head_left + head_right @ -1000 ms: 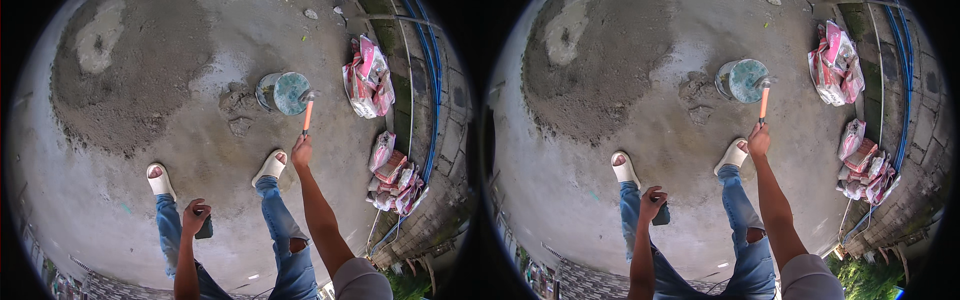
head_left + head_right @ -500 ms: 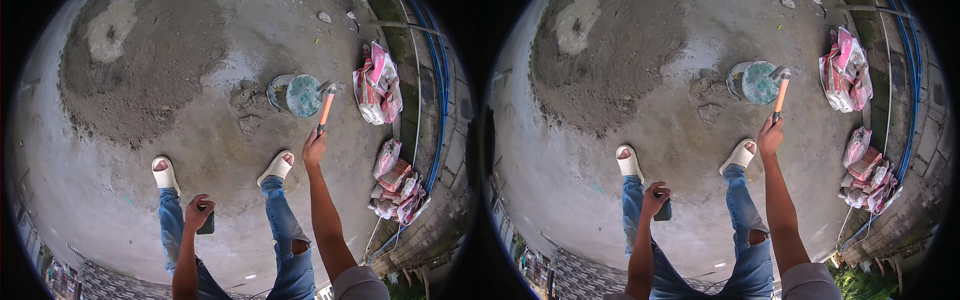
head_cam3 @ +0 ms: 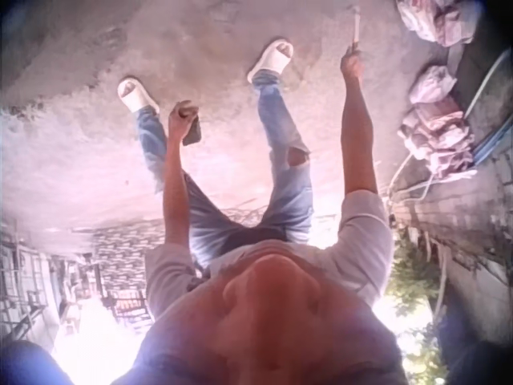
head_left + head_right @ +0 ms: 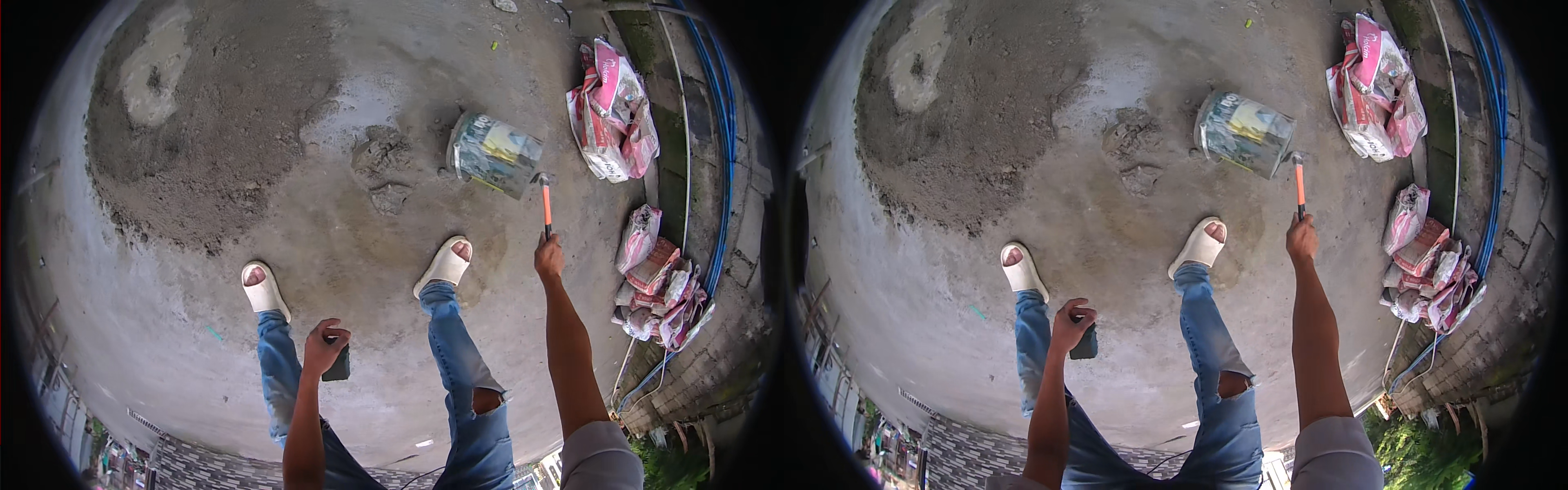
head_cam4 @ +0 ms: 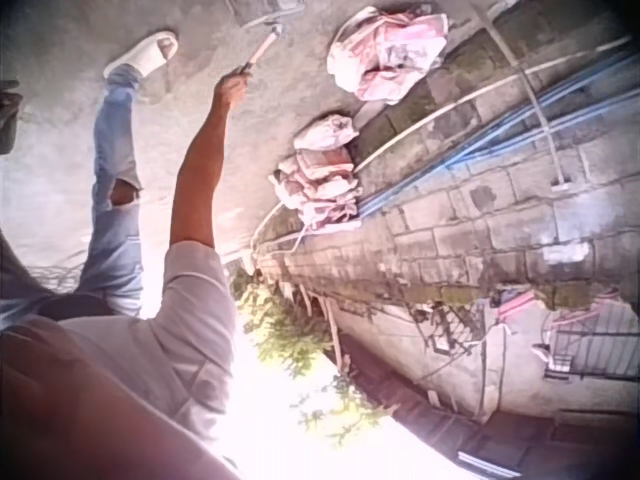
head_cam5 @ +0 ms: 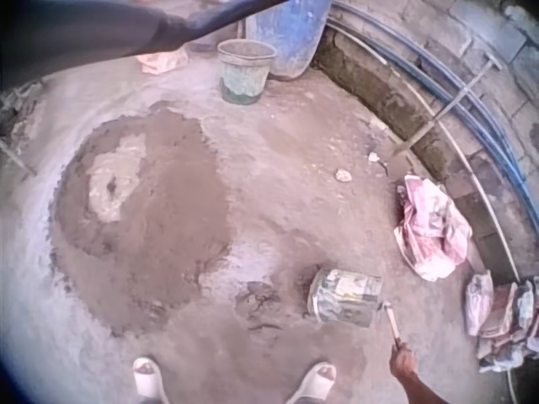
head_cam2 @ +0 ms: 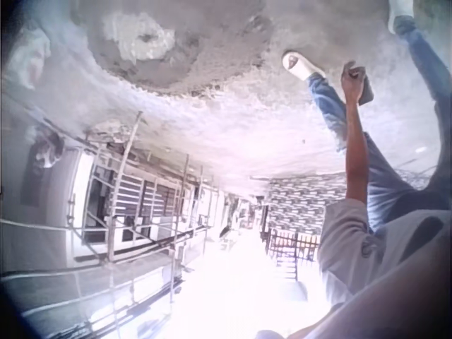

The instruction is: Mixing cement and sand with water using a shovel and bucket.

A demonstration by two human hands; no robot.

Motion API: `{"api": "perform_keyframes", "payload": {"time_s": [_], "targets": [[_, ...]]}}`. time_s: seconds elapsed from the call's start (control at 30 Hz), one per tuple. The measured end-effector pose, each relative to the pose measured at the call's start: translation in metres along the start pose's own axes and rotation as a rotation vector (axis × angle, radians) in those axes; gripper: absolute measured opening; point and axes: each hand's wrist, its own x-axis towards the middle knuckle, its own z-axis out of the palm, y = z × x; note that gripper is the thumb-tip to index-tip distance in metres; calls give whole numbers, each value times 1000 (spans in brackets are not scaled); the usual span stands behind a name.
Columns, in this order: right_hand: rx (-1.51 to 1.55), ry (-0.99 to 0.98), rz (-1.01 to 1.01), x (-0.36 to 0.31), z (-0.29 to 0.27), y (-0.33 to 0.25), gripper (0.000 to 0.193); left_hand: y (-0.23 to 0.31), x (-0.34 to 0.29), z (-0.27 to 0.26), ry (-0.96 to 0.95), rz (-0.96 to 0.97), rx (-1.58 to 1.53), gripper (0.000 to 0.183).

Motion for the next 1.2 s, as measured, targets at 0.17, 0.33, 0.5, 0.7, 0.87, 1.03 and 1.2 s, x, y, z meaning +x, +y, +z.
{"api": "perform_keyframes", "payload": {"time_s": [0.17,0.33,0.5,0.7,0.87,1.03,1.2], "targets": [[-9,26,149,-33,-8,73,36,-8,2,6,-51,-53,-2,33],[264,148,149,-72,4,101,36,1,7,24,-133,-150,-181,33],[1042,-290,312,-127,-13,26,13,68,8,68,-383,-111,-191,28],[1300,-651,175,-152,-63,-47,23,166,38,156,-574,75,-57,33],[1233,-456,-7,-131,-70,-54,23,191,72,154,-456,68,-16,34],[1046,-170,-211,-89,-93,-62,28,219,84,173,-487,138,-14,37],[820,-394,-512,-82,-110,-82,32,257,111,197,-443,129,152,41]]}}
